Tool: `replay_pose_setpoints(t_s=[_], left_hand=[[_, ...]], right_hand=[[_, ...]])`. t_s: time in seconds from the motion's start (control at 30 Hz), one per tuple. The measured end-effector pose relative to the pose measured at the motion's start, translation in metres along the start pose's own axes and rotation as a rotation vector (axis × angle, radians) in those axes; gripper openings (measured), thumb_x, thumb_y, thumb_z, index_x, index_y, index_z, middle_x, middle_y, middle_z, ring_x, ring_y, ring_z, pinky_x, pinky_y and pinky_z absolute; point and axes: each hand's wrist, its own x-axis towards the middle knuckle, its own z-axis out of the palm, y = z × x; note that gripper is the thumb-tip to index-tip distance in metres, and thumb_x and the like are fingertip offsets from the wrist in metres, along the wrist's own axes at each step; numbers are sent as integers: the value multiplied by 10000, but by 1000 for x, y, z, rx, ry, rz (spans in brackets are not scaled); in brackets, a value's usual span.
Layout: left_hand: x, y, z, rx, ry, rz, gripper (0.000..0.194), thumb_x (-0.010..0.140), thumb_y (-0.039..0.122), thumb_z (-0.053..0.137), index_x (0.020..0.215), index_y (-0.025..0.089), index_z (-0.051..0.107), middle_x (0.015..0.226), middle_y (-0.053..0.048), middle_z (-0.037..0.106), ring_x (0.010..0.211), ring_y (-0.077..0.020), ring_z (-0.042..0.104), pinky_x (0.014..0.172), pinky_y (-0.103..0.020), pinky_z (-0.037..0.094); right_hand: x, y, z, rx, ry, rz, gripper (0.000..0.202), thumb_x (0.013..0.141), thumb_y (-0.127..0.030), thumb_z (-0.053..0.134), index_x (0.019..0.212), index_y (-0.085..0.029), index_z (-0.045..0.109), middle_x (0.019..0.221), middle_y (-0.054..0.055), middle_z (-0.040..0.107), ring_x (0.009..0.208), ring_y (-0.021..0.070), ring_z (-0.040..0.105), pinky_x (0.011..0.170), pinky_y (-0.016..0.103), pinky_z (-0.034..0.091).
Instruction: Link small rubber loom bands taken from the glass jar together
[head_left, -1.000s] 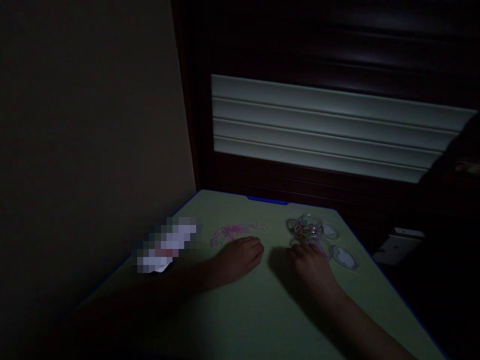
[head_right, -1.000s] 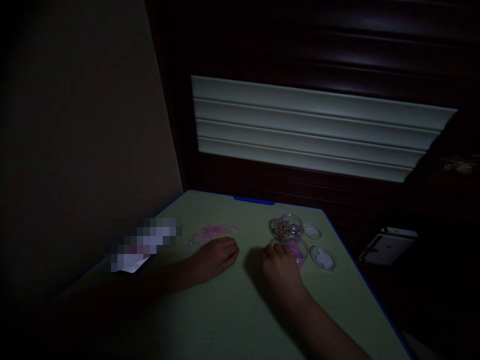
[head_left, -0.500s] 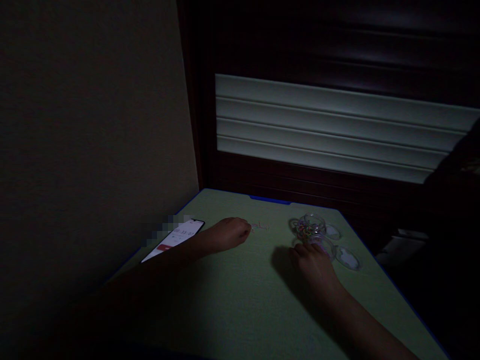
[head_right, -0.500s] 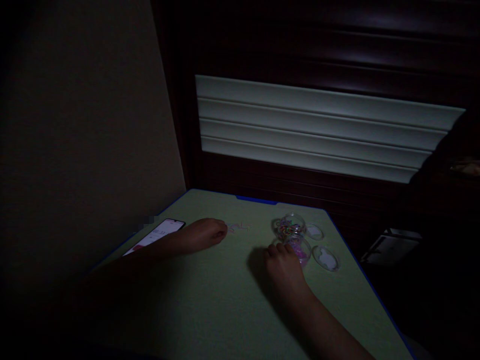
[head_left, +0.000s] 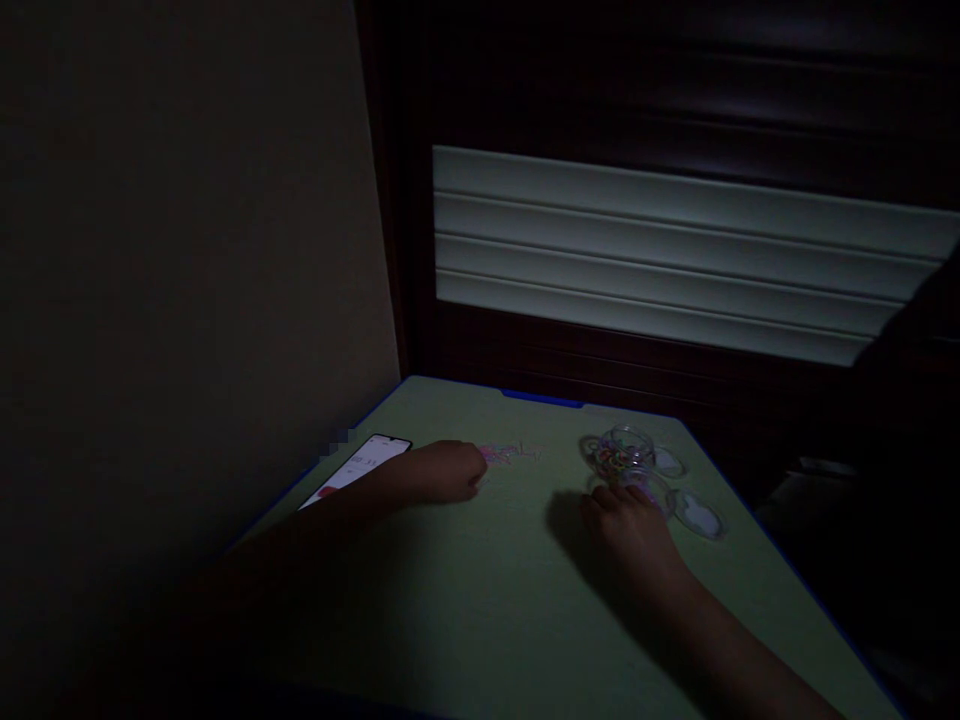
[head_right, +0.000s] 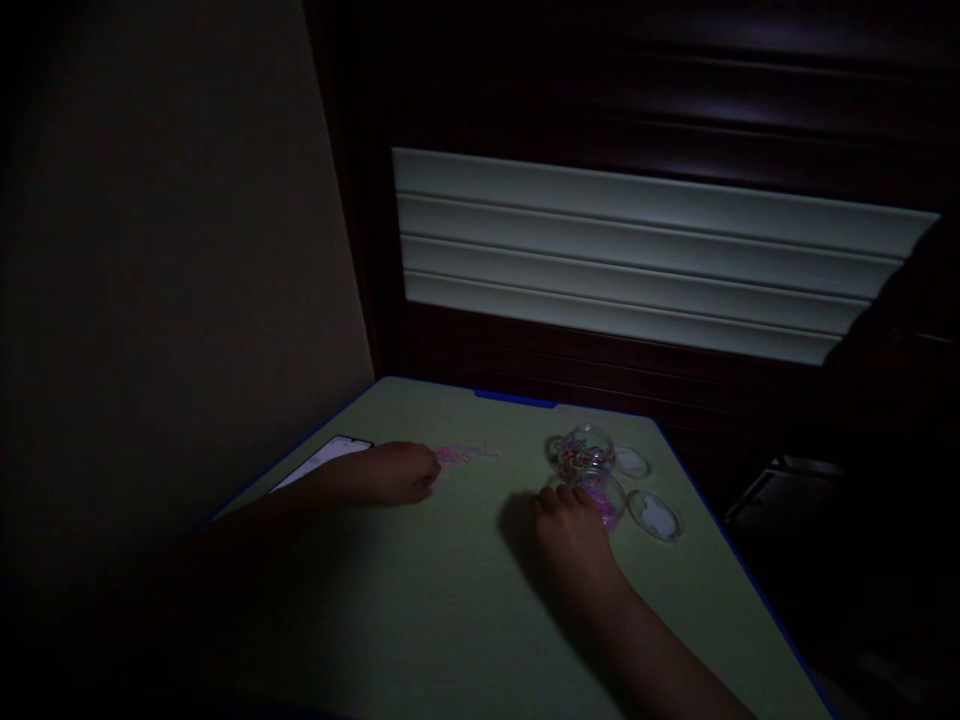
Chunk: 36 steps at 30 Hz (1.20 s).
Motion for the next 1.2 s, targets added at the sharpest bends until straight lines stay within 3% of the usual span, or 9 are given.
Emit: replay_pose_setpoints(t_s=[0.77,1.0,1.2], left_hand=[[3,14,4,12,36,-63,239,803,176,369,751,131,598,739,-97,619,631,-166,566,577,-263,413],[8,19,14,-51,174,-9,229,850,209,339,823,151,559,809,-79,607,697,-164,565,636,-269,413],[20,37,40,-74,336,36,206,845,116,316,895,171,509,887,-62,552,792,-163,537,713,-285,416]], right_hand=[[1,1,2,-5,19,-7,153,774,-118,499,857,-169,617,822,53,617,792,177,536,695,292,301],[0,5,1,-3,47,9,165,784,-110,483,865,-176,610,836,55,616,812,171,533,716,287,295],[1,6,4,-23,82,18,155,791,-121,482,846,-180,613,825,52,616,831,178,530,746,293,293]])
